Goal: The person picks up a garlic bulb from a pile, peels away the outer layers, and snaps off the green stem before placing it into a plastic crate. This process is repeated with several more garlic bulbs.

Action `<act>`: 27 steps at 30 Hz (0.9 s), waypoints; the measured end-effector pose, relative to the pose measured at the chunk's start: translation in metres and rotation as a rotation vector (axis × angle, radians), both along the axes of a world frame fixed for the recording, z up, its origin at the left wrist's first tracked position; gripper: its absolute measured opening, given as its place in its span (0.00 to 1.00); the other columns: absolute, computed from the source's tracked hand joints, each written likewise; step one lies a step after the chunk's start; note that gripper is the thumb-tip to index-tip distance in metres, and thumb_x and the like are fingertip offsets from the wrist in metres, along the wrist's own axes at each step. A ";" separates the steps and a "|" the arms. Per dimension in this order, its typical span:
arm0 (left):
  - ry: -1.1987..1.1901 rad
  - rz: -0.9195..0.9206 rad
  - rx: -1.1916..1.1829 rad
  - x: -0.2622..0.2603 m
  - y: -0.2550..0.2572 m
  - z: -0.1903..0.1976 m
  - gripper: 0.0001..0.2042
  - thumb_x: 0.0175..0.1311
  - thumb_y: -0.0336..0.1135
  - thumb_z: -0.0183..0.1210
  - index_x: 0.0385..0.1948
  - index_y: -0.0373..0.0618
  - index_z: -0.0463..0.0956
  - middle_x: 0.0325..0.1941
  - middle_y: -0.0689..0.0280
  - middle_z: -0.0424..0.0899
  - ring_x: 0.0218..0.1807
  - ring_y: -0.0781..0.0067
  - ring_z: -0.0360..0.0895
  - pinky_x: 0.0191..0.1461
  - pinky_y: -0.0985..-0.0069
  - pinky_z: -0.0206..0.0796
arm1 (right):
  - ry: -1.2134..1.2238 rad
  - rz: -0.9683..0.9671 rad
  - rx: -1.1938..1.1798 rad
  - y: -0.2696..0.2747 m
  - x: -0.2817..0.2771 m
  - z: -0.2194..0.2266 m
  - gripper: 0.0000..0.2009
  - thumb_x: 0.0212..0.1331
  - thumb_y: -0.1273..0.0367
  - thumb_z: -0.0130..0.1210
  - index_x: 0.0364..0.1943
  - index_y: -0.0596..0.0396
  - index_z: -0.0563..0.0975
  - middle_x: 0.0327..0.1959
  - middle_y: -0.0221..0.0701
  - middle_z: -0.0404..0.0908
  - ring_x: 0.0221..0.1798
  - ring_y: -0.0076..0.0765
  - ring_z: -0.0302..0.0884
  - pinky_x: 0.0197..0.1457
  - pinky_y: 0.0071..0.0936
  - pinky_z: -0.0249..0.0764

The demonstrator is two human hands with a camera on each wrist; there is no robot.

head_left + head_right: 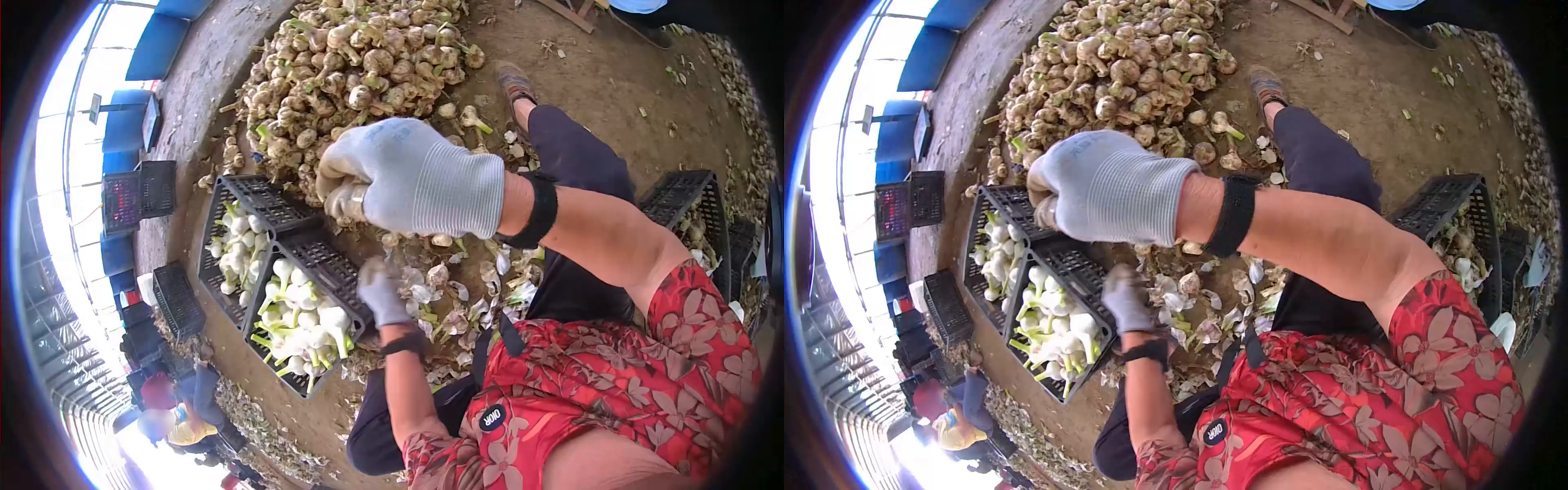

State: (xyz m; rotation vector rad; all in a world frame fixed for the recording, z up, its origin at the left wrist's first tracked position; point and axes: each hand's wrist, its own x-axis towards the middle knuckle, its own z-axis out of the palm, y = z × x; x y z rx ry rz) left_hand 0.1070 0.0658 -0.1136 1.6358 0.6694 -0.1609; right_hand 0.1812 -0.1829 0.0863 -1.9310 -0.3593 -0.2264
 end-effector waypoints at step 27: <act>-0.260 -0.207 -0.551 -0.042 -0.026 0.165 0.22 0.67 0.46 0.56 0.56 0.41 0.69 0.47 0.64 0.79 0.41 0.74 0.77 0.42 0.80 0.70 | 0.386 0.441 0.060 0.051 -0.039 -0.041 0.30 0.51 0.47 0.62 0.45 0.62 0.77 0.42 0.48 0.81 0.47 0.49 0.79 0.50 0.37 0.73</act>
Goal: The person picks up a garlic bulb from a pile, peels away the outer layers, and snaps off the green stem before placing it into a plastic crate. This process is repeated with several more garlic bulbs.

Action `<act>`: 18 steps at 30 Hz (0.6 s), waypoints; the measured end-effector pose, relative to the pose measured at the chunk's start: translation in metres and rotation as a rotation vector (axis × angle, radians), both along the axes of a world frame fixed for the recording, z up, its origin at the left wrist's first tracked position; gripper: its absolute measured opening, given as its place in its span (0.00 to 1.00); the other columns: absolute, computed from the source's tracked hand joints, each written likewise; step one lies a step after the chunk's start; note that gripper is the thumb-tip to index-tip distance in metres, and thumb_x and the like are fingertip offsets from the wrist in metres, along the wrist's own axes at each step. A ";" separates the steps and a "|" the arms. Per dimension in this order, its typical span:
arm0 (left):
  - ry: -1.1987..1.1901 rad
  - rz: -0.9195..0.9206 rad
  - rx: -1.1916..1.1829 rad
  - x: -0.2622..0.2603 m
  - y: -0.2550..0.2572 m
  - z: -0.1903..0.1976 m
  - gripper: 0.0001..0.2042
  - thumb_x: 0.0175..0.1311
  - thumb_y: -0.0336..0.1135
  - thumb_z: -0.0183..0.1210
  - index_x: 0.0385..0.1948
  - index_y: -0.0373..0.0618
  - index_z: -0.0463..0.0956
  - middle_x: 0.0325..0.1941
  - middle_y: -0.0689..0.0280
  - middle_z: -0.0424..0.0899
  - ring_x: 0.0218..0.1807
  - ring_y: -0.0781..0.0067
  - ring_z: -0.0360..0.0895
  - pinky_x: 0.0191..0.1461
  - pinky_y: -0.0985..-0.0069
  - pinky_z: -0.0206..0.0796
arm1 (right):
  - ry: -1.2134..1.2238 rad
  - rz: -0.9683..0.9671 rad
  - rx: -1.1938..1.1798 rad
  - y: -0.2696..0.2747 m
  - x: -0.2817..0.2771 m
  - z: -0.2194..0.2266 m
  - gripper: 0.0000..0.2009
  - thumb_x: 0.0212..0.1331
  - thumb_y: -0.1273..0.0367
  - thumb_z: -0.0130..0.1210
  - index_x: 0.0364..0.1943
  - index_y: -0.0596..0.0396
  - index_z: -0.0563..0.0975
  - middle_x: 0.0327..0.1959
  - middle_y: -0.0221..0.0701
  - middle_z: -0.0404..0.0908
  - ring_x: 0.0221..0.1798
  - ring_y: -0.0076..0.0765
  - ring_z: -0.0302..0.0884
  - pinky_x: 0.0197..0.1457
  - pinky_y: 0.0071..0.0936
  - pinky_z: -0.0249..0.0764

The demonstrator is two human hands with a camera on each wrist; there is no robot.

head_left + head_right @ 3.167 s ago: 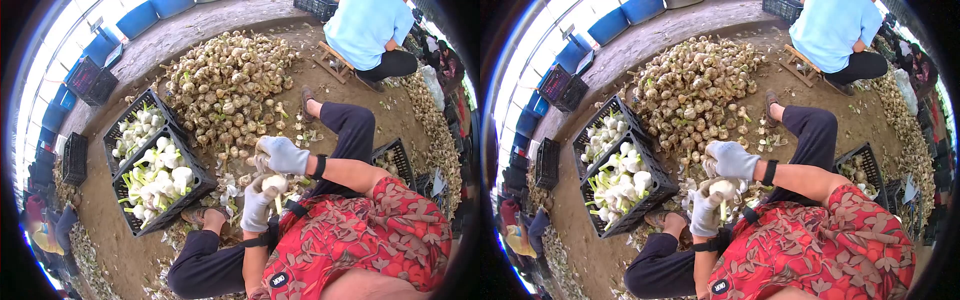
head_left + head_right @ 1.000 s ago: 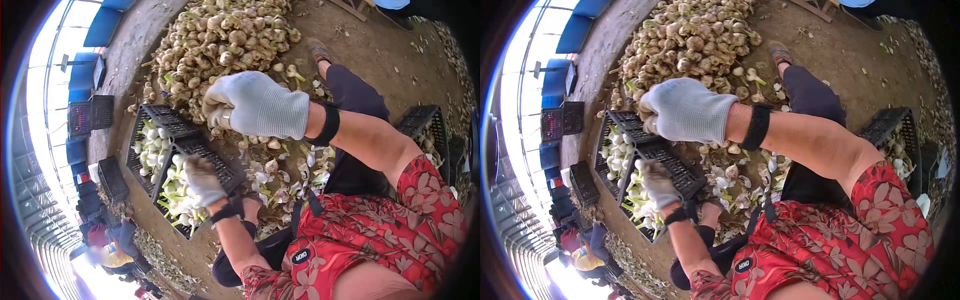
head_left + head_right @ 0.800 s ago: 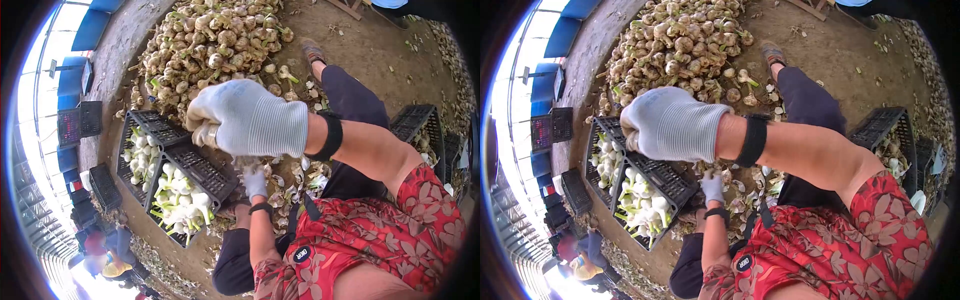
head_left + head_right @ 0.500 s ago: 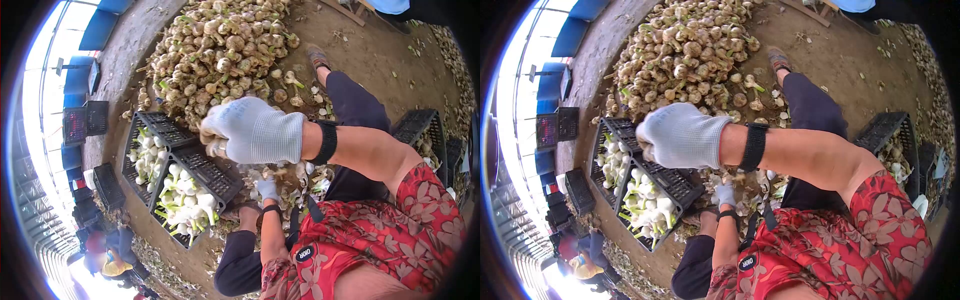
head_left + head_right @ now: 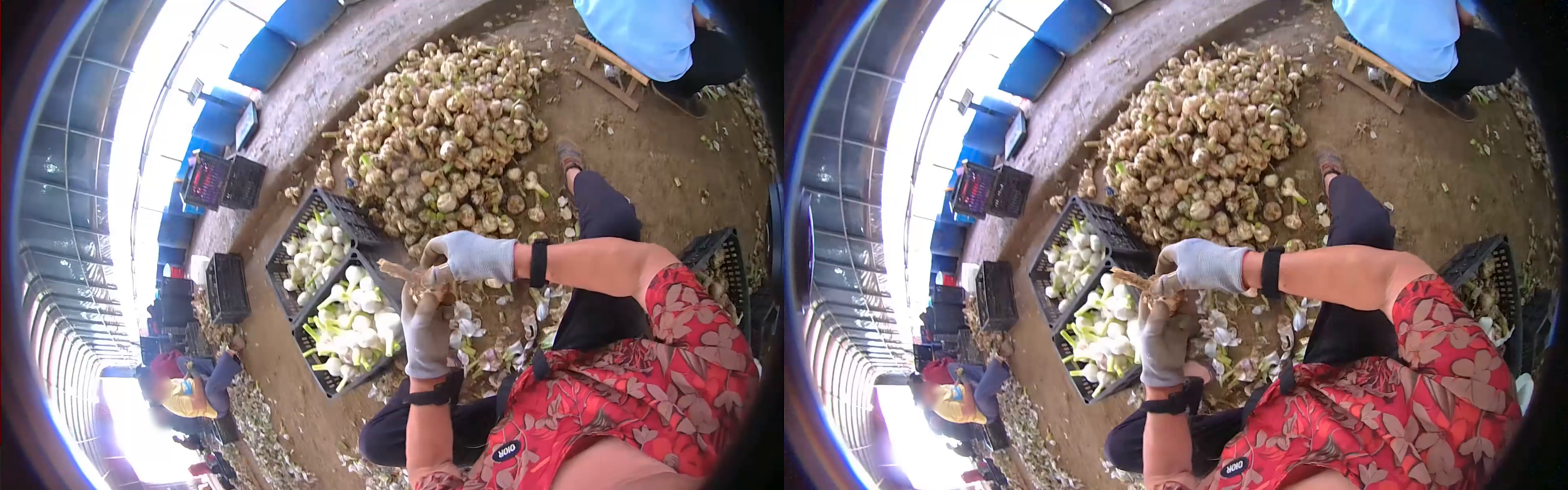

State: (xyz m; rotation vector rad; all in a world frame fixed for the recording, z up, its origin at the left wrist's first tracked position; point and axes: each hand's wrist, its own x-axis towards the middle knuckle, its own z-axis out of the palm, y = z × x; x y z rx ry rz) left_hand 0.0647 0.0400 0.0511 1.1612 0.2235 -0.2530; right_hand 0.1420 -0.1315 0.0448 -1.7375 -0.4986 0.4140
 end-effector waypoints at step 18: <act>-0.232 0.120 0.393 0.019 -0.026 -0.010 0.27 0.60 0.41 0.66 0.57 0.39 0.67 0.31 0.67 0.80 0.26 0.84 0.74 0.25 0.87 0.65 | 0.137 0.082 0.153 -0.023 0.015 -0.005 0.16 0.60 0.62 0.57 0.42 0.63 0.80 0.28 0.28 0.81 0.29 0.22 0.72 0.35 0.27 0.71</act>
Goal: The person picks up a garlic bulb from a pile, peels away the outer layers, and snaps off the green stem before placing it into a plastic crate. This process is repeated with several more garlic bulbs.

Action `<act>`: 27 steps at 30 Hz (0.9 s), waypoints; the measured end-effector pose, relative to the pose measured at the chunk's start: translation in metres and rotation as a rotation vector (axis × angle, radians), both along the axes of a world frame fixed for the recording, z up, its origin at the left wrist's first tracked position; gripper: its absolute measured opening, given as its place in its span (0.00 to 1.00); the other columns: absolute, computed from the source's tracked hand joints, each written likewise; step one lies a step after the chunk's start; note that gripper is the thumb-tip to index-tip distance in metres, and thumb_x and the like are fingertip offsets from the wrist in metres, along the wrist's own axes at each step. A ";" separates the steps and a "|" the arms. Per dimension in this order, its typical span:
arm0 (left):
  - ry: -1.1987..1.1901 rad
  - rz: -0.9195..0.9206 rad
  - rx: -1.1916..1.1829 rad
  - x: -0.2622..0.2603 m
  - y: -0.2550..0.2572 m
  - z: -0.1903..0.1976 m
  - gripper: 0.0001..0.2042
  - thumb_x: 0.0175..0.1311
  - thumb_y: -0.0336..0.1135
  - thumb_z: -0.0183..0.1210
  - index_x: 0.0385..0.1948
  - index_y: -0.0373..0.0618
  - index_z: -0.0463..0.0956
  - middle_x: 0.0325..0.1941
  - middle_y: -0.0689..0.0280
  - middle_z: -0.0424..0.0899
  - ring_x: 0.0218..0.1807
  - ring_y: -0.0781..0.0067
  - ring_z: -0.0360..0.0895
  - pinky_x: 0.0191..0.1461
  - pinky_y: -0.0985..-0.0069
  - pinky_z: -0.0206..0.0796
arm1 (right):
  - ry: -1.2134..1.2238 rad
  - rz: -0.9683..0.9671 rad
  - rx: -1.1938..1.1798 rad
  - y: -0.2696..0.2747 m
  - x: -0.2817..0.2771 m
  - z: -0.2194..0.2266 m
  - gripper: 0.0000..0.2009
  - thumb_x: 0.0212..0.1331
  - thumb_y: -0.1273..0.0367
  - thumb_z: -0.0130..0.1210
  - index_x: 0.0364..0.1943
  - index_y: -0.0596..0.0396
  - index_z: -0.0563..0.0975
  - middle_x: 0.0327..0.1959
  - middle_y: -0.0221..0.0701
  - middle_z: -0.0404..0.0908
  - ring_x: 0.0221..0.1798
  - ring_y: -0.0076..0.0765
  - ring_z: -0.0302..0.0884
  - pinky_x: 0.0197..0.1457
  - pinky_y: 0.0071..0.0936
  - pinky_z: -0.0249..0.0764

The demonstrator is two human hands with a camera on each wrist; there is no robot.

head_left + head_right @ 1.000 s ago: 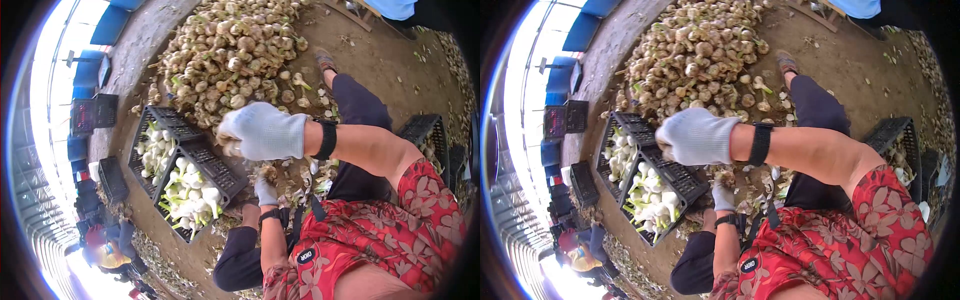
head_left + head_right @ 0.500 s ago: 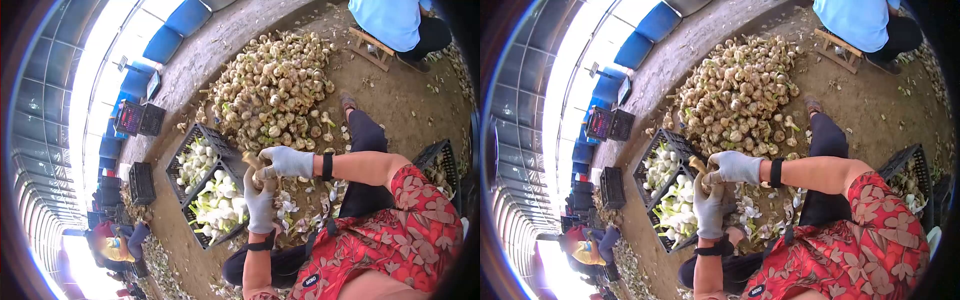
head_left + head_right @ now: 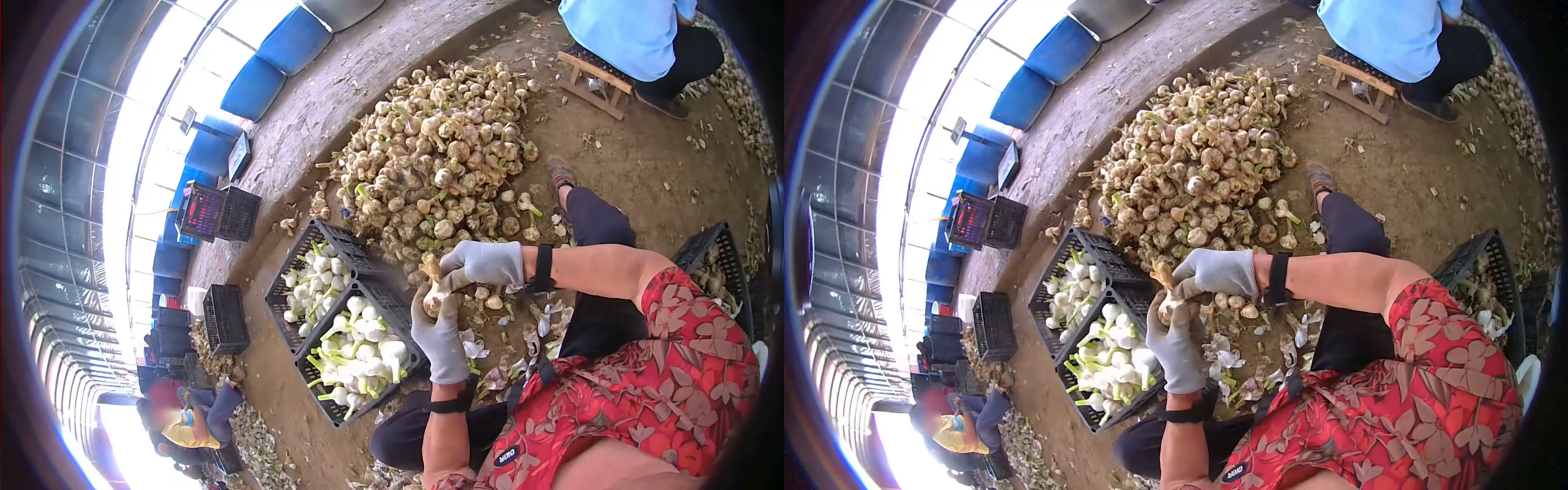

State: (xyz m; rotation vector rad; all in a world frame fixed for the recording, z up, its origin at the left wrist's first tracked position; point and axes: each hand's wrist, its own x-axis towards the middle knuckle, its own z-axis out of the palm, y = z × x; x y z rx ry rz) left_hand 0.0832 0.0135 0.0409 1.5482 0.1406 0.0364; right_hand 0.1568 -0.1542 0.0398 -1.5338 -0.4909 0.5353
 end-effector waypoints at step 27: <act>-0.236 0.369 0.118 -0.033 -0.028 -0.041 0.36 0.60 0.25 0.60 0.68 0.41 0.47 0.65 0.59 0.60 0.63 0.67 0.62 0.66 0.70 0.56 | -0.623 -0.232 -0.421 0.024 -0.037 0.008 0.09 0.48 0.71 0.54 0.33 0.53 0.82 0.34 0.42 0.78 0.37 0.52 0.79 0.39 0.42 0.75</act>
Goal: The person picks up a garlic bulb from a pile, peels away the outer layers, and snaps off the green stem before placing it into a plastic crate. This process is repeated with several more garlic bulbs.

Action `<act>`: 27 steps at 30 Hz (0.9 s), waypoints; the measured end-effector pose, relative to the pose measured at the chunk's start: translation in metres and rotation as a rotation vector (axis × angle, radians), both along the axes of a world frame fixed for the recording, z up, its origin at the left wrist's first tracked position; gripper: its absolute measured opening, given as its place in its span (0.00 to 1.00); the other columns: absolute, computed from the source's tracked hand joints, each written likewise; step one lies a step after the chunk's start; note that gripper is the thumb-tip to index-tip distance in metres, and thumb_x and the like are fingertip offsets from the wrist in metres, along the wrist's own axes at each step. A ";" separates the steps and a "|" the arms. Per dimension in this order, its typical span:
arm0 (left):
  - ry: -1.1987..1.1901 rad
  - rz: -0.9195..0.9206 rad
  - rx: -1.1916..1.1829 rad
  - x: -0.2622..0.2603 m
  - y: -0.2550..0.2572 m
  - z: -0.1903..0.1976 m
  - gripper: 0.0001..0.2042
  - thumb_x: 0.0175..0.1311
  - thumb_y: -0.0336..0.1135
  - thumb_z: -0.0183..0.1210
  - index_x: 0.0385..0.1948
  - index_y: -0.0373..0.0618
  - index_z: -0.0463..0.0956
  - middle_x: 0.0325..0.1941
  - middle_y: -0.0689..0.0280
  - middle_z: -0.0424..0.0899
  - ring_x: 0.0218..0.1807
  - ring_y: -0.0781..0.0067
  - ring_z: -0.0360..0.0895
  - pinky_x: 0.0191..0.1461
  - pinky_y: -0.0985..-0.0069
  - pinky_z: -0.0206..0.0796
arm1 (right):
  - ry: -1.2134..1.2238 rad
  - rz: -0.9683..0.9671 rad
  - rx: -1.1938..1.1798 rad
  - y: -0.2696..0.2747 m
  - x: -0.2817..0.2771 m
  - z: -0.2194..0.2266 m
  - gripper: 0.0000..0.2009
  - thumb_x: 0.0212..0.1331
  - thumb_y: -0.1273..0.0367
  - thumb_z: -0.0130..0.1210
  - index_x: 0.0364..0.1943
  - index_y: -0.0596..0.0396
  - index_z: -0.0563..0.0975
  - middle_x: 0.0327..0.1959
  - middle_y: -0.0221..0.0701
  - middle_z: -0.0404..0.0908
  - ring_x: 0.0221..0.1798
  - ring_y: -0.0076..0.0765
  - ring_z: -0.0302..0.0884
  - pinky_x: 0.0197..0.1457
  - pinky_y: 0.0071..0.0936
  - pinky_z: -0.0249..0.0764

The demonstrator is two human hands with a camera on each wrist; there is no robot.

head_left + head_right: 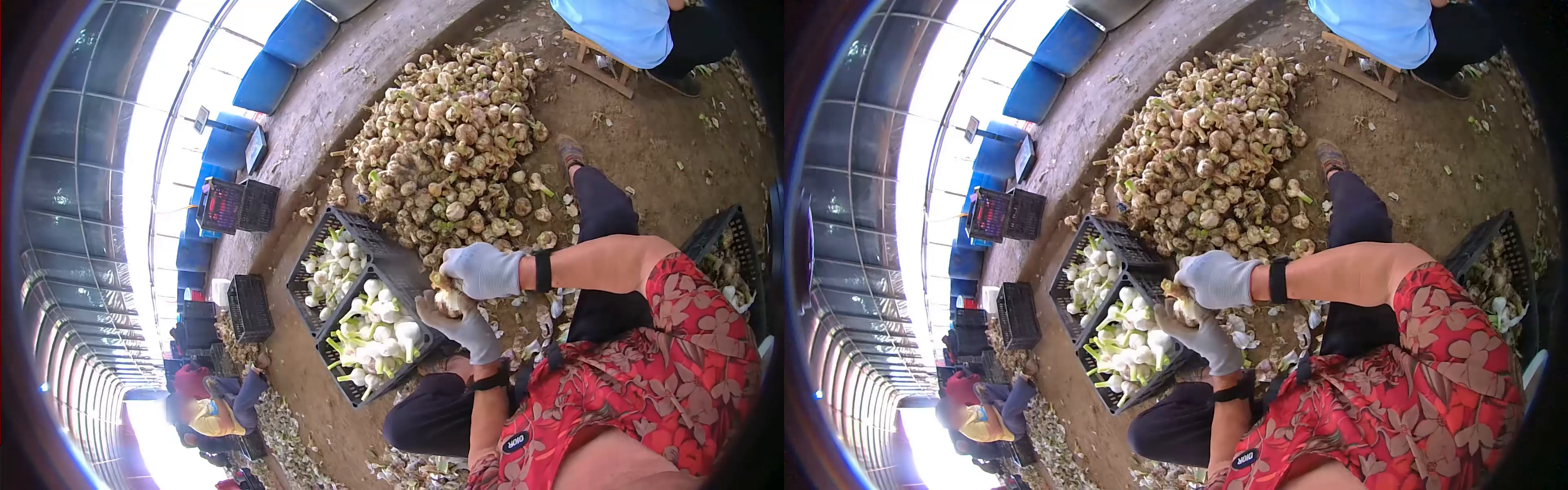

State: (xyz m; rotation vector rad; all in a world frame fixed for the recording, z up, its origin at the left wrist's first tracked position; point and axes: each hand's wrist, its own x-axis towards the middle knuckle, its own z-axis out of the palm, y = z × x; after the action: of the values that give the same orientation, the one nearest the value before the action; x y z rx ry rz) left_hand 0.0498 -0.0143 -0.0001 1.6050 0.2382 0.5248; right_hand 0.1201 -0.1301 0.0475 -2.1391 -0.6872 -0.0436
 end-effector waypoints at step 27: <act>0.268 -0.504 -0.628 -0.070 0.052 0.038 0.24 0.59 0.37 0.54 0.57 0.39 0.67 0.39 0.63 0.79 0.26 0.79 0.74 0.23 0.86 0.61 | -0.142 0.153 0.004 -0.004 -0.074 0.033 0.12 0.53 0.68 0.56 0.41 0.48 0.82 0.38 0.32 0.81 0.40 0.44 0.81 0.43 0.37 0.76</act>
State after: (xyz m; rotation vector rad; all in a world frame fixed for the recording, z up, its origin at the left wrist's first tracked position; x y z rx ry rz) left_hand -0.0202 0.0376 0.0383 1.0522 0.1655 -0.1550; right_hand 0.0463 -0.1342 0.0803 -2.0876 -0.9315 -0.1148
